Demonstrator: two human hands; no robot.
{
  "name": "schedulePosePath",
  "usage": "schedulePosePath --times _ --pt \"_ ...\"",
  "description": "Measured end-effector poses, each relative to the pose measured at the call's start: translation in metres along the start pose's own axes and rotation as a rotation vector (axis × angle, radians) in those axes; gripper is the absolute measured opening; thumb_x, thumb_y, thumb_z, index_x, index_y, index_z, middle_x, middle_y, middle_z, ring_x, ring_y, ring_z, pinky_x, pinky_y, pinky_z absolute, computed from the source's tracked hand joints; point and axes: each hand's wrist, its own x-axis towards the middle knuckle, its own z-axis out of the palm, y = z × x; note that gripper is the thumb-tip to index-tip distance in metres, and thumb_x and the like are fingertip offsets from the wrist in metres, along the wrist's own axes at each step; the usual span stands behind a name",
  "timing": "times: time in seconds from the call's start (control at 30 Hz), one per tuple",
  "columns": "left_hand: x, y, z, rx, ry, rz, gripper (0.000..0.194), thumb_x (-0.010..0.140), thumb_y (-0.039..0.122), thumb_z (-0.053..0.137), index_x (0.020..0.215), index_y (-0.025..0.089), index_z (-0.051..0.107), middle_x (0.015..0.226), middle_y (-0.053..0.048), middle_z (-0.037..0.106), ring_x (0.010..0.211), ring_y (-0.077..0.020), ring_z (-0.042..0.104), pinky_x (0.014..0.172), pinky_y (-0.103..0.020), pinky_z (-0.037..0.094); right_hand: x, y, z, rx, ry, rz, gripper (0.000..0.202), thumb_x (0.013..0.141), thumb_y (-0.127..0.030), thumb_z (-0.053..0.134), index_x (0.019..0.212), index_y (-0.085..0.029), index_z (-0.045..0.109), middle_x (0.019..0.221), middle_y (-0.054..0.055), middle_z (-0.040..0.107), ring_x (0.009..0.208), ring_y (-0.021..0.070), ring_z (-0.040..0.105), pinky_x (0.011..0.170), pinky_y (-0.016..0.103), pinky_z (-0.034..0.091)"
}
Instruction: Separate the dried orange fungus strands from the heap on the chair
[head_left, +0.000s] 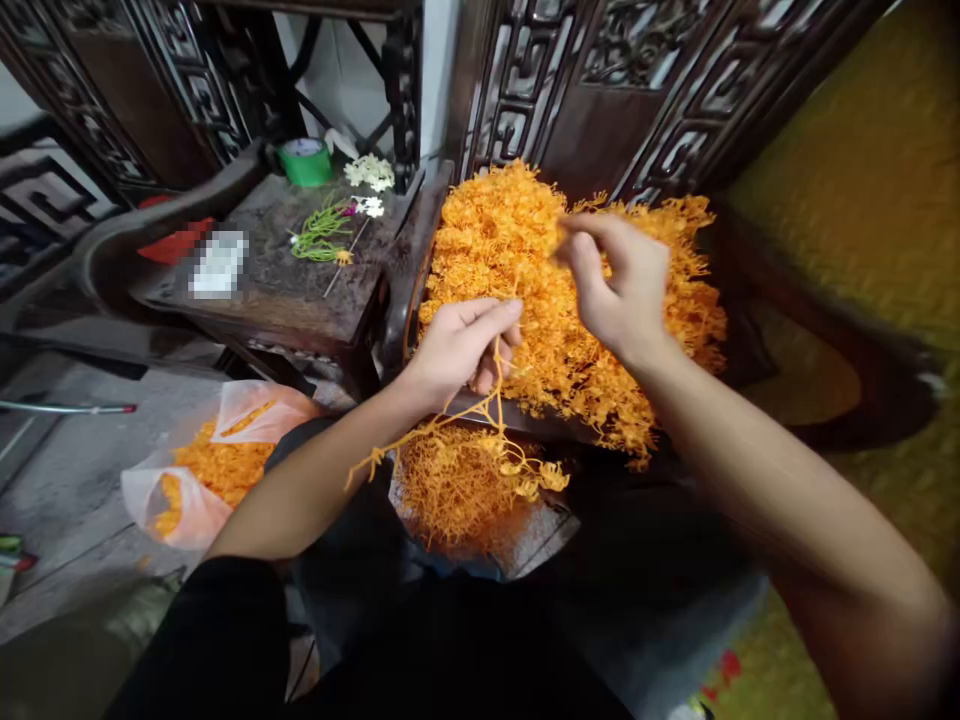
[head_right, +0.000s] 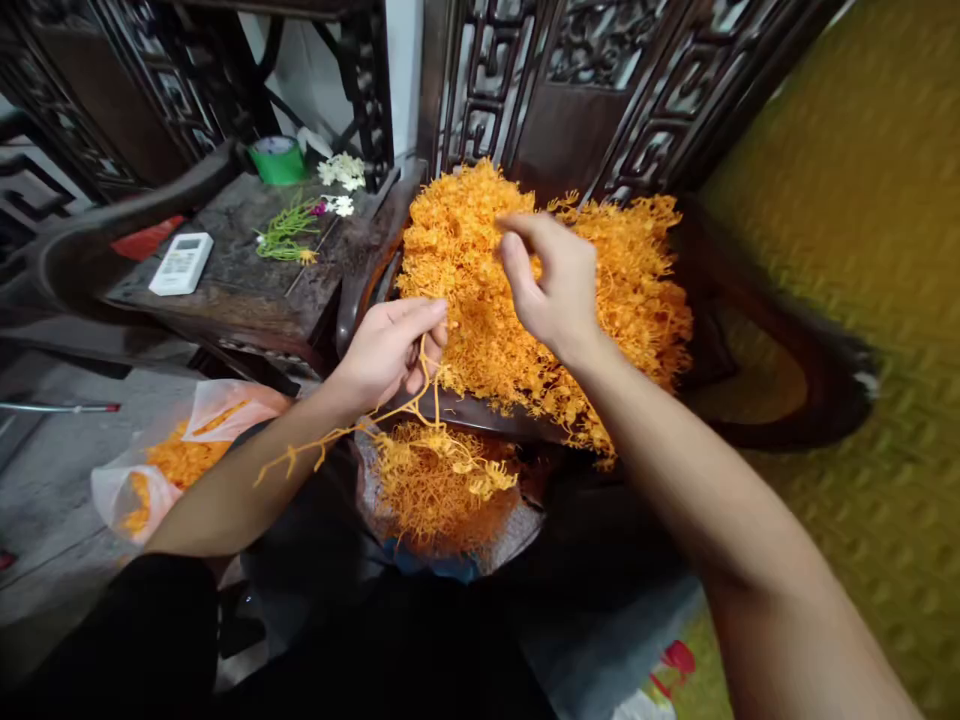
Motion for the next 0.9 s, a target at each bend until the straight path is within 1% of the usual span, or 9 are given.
schedulePosePath --times 0.1,0.2,0.33,0.43,0.5,0.6,0.67,0.77,0.9 --pt "-0.002 -0.004 0.007 0.096 0.033 0.143 0.040 0.101 0.051 0.051 0.077 0.020 0.057 0.054 0.004 0.057 0.033 -0.0047 0.045 0.034 -0.020 0.030 -0.057 -0.033 -0.017 0.410 -0.310 0.347 0.068 0.096 -0.077 0.040 0.111 -0.020 0.075 0.060 0.004 0.066 0.049 0.0162 0.059 0.055 0.032 0.051" --pt "-0.008 -0.011 0.022 0.361 0.069 0.423 0.043 0.104 0.049 0.047 0.075 0.020 0.059 0.057 0.003 0.059 0.041 -0.0076 0.053 0.042 -0.023 0.040 -0.095 -0.045 -0.011 0.881 -0.771 0.662 0.085 0.085 -0.090 0.039 0.110 -0.016 0.075 0.062 0.006 0.069 0.040 0.0163 0.057 0.043 0.031 0.048" --pt "-0.031 -0.002 0.046 1.040 -0.345 0.829 0.038 0.104 0.045 0.049 0.082 0.023 0.071 0.076 -0.003 0.072 0.077 -0.0153 0.070 0.070 -0.028 0.054 -0.108 -0.036 -0.003 1.135 -0.522 0.858 0.050 0.075 -0.067 0.080 0.083 -0.018 0.077 0.069 0.005 0.073 0.057 0.0161 0.067 0.053 0.026 0.056" --pt "-0.047 0.027 0.040 1.419 -0.537 0.861 0.038 0.097 0.054 0.061 0.119 0.025 0.073 0.117 -0.007 0.075 0.110 -0.0220 0.068 0.086 -0.032 0.055 -0.110 -0.019 -0.014 1.126 -0.363 0.877 0.027 0.072 -0.044 0.090 0.081 -0.021 0.079 0.073 0.004 0.075 0.060 0.0141 0.070 0.053 0.021 0.057" --pt "-0.045 0.050 0.010 1.429 -0.448 0.763 0.038 0.099 0.051 0.059 0.128 0.029 0.070 0.126 -0.006 0.072 0.116 -0.0204 0.067 0.093 -0.033 0.054 -0.114 -0.007 -0.025 1.080 -0.298 0.778 0.023 0.072 -0.044 0.089 0.082 -0.026 0.081 0.076 0.006 0.077 0.061 0.0177 0.073 0.055 0.025 0.061" --pt "-0.017 0.072 -0.070 1.522 0.291 0.309 0.033 0.102 0.044 0.052 0.116 0.024 0.075 0.096 -0.008 0.076 0.099 -0.0208 0.070 0.084 -0.032 0.054 -0.120 0.004 -0.042 0.886 -0.133 0.560 0.019 0.070 -0.048 0.088 0.080 -0.033 0.084 0.080 0.008 0.079 0.064 0.0249 0.076 0.053 0.032 0.064" --pt "0.009 0.074 -0.123 1.664 0.642 -0.054 0.030 0.100 0.040 0.055 0.107 0.020 0.076 0.088 -0.009 0.074 0.092 -0.0198 0.068 0.085 -0.033 0.052 -0.124 0.006 -0.052 0.705 -0.047 0.464 0.015 0.071 -0.049 0.085 0.081 -0.037 0.084 0.083 0.008 0.080 0.064 0.0268 0.076 0.049 0.031 0.064" --pt "0.040 0.060 -0.168 1.743 0.679 -0.152 0.026 0.092 0.037 0.065 0.096 0.014 0.075 0.082 -0.011 0.071 0.089 -0.0229 0.067 0.084 -0.040 0.053 -0.129 0.004 -0.062 0.550 0.006 0.335 0.012 0.074 -0.049 0.083 0.083 -0.041 0.084 0.084 0.005 0.080 0.066 0.0269 0.077 0.051 0.032 0.066" --pt "0.046 0.047 -0.172 1.823 0.666 -0.131 0.025 0.093 0.033 0.061 0.084 0.013 0.073 0.069 -0.010 0.065 0.087 -0.0274 0.068 0.083 -0.045 0.054 -0.134 0.006 -0.070 0.543 0.023 0.253 0.009 0.080 -0.049 0.079 0.085 -0.041 0.082 0.084 0.001 0.080 0.067 0.0237 0.077 0.057 0.034 0.067"
